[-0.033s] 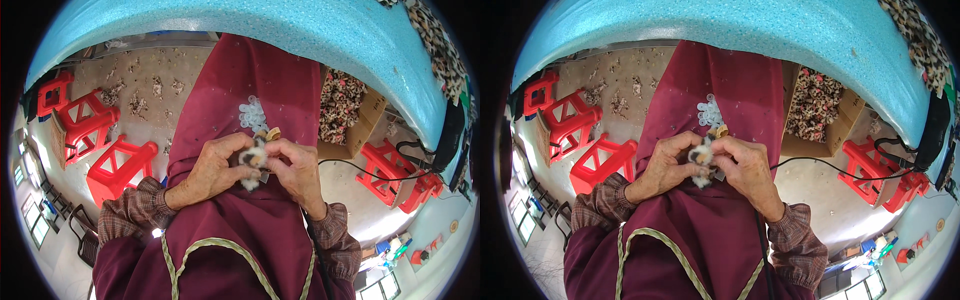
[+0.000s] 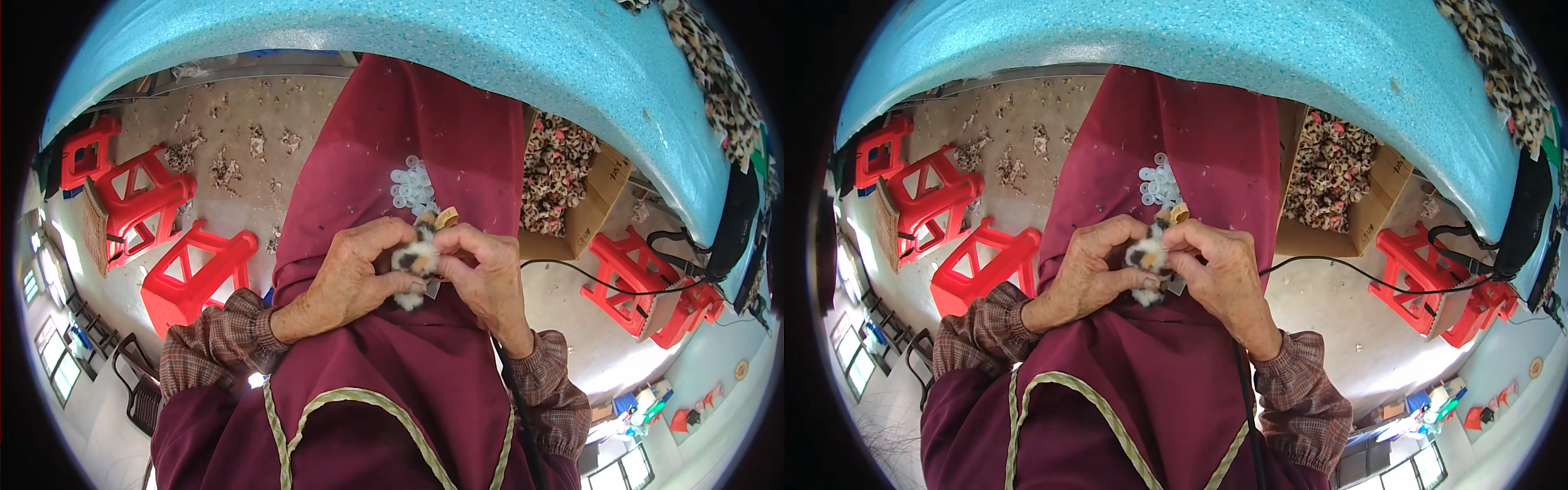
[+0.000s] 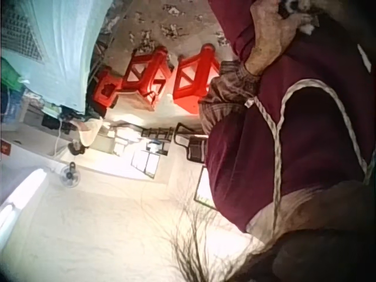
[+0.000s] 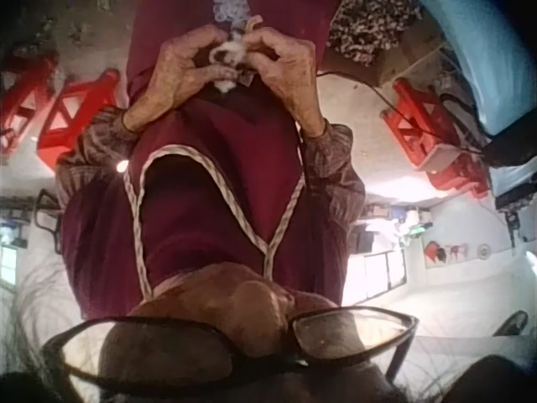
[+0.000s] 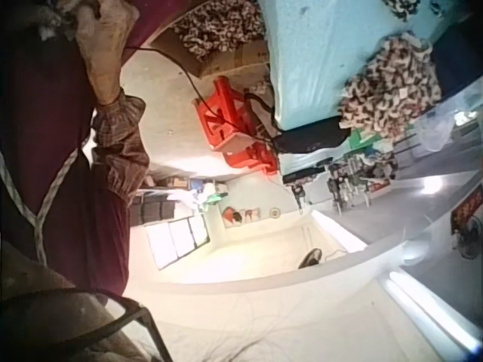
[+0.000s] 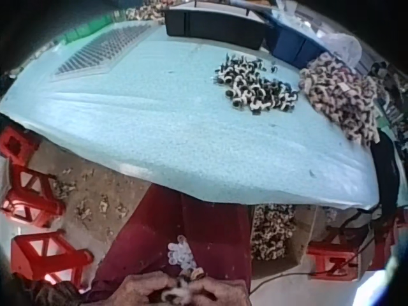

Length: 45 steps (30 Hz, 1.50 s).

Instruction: The recorder is manually assembling small plush toy components by attaching plastic eyes and other fasteners.

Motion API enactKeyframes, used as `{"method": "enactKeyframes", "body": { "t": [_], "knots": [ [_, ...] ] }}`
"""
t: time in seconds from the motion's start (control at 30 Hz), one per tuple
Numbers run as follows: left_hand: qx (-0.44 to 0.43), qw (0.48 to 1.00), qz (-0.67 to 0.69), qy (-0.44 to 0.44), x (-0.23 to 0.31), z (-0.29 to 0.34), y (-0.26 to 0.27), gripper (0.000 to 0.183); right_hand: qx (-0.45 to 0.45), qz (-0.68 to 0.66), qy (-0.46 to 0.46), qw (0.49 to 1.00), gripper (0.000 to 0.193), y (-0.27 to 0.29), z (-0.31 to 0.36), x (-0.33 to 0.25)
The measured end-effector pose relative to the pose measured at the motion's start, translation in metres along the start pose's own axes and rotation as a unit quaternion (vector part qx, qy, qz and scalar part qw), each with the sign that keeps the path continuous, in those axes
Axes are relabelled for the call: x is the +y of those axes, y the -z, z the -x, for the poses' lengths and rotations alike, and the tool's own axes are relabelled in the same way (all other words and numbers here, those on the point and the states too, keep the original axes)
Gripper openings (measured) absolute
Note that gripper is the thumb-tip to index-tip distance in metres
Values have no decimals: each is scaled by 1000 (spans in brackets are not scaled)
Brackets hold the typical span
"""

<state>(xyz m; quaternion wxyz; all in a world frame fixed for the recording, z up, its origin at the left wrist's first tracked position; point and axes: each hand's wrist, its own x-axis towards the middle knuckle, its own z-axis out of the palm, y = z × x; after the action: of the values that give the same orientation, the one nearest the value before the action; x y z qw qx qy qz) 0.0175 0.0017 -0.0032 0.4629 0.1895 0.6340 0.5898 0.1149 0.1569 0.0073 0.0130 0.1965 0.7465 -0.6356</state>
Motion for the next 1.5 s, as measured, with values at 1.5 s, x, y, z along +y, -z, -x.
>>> {"method": "enactKeyframes", "body": {
  "t": [1.5],
  "knots": [
    [-8,845,-298,-445,26,16,27,28,29,33,250,967,28,-5,17,-27]
  ]
}}
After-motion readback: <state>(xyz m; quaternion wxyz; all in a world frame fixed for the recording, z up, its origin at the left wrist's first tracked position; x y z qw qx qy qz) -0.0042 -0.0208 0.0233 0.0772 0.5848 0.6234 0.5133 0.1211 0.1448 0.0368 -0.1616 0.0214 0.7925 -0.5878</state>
